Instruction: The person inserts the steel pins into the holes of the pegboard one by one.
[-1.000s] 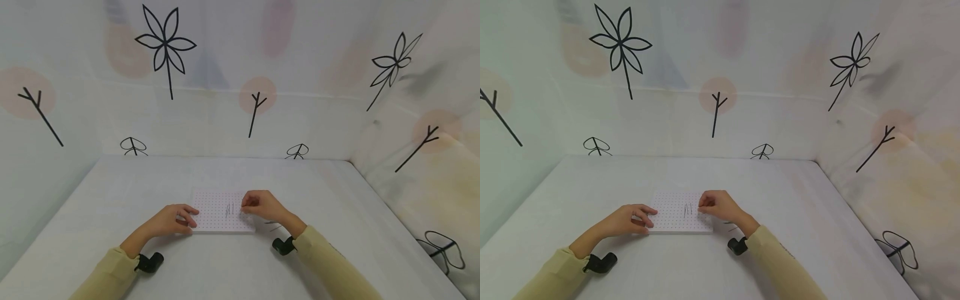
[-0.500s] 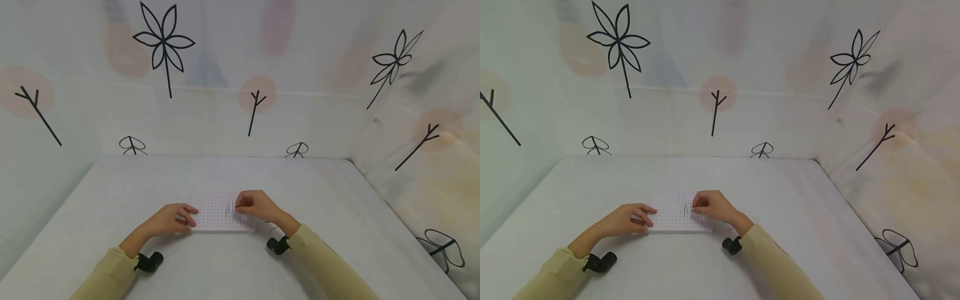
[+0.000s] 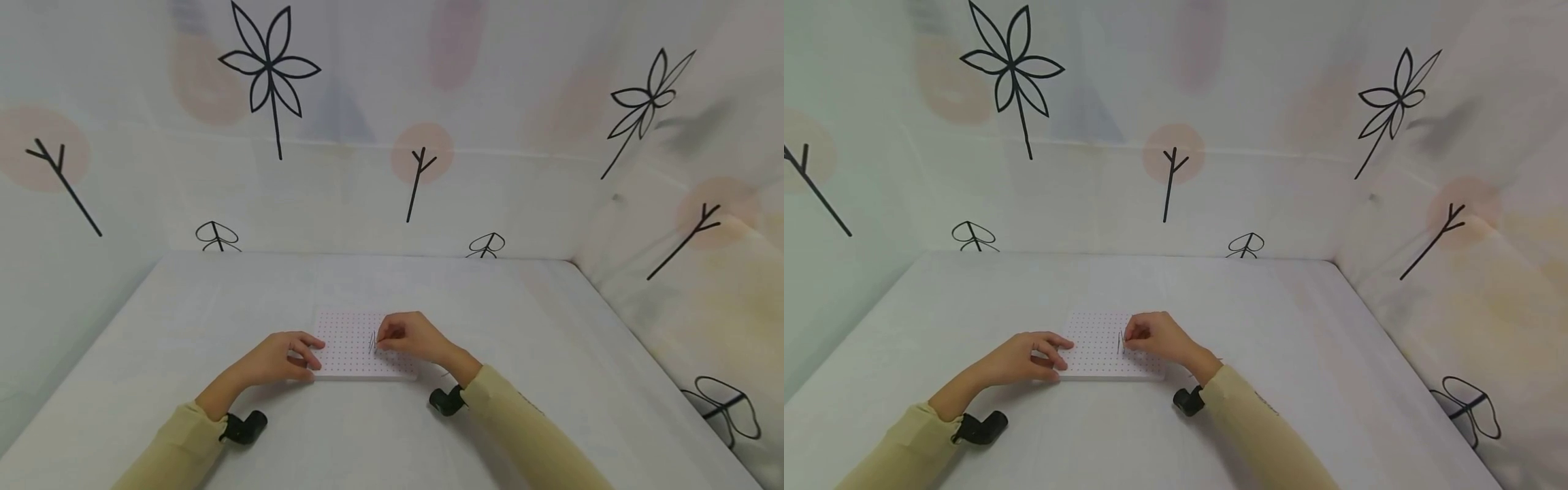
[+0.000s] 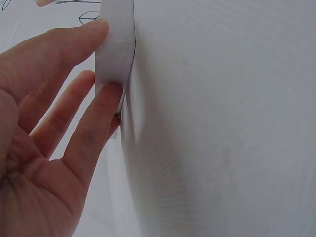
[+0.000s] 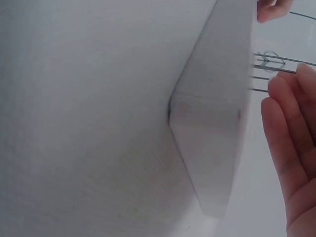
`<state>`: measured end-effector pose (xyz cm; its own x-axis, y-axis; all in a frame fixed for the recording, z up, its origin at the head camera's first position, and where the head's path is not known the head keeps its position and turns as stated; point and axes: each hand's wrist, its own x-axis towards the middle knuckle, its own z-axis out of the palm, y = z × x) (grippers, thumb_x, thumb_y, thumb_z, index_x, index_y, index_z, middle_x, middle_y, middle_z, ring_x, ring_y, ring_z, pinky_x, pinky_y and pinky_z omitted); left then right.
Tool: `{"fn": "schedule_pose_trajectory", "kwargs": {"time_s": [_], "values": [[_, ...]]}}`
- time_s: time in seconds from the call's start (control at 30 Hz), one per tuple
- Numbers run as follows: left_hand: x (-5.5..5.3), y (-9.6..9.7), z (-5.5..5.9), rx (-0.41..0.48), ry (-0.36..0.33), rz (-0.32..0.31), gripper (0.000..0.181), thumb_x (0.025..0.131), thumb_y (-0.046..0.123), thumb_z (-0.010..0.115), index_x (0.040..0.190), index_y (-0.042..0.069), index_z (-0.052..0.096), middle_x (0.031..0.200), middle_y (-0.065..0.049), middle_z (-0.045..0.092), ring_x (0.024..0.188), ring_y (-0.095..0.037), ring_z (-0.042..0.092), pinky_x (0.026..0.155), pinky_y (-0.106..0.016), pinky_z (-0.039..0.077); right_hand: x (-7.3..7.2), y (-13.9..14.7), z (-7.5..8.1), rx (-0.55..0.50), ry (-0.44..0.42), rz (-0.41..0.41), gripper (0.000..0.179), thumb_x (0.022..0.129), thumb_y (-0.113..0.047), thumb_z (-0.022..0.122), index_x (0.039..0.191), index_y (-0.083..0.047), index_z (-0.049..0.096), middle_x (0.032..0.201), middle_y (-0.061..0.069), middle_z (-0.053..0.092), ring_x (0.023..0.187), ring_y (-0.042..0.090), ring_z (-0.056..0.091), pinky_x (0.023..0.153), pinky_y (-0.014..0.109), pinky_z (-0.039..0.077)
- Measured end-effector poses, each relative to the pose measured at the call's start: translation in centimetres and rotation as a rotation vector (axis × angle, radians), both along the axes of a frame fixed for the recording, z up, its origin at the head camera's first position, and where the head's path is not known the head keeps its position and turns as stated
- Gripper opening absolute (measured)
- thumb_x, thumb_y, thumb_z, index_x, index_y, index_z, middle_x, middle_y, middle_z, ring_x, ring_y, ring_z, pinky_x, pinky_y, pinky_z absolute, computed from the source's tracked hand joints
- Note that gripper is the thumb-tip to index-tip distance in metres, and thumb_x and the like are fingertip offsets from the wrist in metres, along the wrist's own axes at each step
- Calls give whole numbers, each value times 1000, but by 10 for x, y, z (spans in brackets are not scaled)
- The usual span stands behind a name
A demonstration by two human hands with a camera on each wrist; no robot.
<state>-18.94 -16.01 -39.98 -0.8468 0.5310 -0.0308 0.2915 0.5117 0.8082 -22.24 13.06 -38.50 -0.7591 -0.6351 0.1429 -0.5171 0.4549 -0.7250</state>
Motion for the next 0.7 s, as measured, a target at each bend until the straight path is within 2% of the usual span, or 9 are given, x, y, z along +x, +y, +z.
{"fn": "schedule_pose_trajectory", "kwargs": {"time_s": [0.23, 0.47, 0.7], "values": [[1, 1, 2, 3, 2, 1, 9, 74, 7, 77, 81, 11, 73, 120, -13, 57, 95, -24, 62, 77, -28, 53, 1, -2, -2, 34, 9, 17, 6, 81, -3, 70, 82, -9, 66, 79, -5, 65, 70, 7, 57, 67, 21, 50], [1, 1, 1, 2, 9, -1, 9, 74, 7, 77, 81, 11, 73, 119, -13, 57, 95, -24, 62, 78, -28, 53, 4, 3, 3, 61, 33, -10, 7, 82, -5, 70, 87, -8, 70, 87, -5, 67, 74, 7, 57, 69, 21, 50], [1, 0, 0, 7, 21, -10, 9, 74, 8, 77, 81, 12, 73, 119, -13, 57, 98, -25, 61, 78, -28, 53, 5, 14, 2, 61, 27, -41, 8, 82, -7, 71, 90, -8, 70, 85, -6, 67, 75, 7, 59, 71, 22, 51]]}}
